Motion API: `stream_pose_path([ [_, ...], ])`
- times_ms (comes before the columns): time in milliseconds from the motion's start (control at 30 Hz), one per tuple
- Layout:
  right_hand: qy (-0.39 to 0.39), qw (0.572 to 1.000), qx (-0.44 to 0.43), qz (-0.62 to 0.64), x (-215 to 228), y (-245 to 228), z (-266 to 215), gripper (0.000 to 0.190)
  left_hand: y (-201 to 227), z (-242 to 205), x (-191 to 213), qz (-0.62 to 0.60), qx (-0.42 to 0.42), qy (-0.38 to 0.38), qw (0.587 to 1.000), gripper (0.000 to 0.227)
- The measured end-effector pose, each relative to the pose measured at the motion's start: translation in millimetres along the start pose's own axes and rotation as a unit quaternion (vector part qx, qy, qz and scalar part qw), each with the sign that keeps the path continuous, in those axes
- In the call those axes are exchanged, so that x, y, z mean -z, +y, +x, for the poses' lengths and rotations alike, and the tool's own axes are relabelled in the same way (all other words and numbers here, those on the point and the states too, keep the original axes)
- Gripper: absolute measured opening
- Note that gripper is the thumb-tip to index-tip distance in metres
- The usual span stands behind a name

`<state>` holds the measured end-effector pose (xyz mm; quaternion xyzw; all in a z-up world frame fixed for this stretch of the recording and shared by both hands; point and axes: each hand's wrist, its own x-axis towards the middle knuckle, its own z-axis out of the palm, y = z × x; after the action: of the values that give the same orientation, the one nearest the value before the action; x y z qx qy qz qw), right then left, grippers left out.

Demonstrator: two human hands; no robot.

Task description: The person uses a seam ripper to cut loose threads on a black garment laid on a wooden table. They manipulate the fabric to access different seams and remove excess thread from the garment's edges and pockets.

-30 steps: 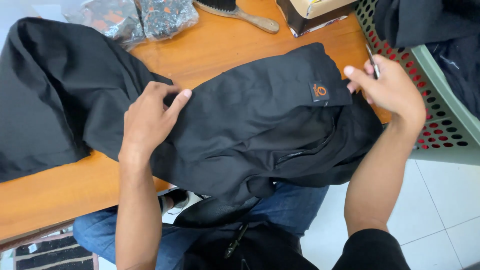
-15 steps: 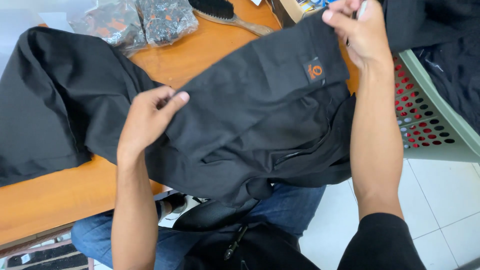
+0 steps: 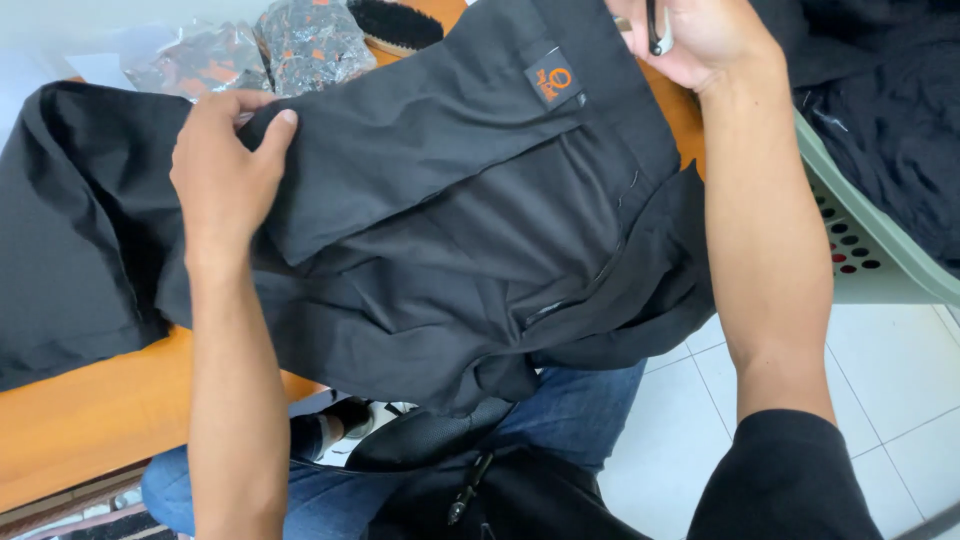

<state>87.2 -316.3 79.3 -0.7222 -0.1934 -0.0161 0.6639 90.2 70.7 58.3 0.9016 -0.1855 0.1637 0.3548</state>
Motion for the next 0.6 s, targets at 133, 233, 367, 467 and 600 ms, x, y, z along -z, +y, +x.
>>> stream_pose_path([
  [133, -0.061, 0.998, -0.021, 0.023, -28.2, -15.6, 1.8, 0.041, 61.9, 0.9, -31.9, 0.004, -0.187, 0.063, 0.98, 0.038],
  [233, -0.112, 0.991, -0.073, 0.028, -49.2, -35.5, -3.0, 0.041, 84.3, 12.2, -79.4, -0.102, -0.174, -0.053, 0.978, 0.083],
  [367, -0.076, 0.996, -0.056, -0.007, -52.9, -50.2, -25.7, 0.022, 83.7, 42.9, -124.4, -0.102, -0.109, -0.108, 0.983, 0.07],
  [467, 0.07, 0.986, -0.098, -0.117, -42.8, -56.3, -52.6, 0.02, 82.2, 52.0, -124.1, -0.248, -0.1, -0.105, 0.958, 0.017],
  [600, 0.157, 0.945, -0.145, -0.247, -12.4, -33.4, -97.2, 0.031, 79.3, 56.1, -123.5, -0.286, -0.078, -0.087, 0.951, 0.017],
])
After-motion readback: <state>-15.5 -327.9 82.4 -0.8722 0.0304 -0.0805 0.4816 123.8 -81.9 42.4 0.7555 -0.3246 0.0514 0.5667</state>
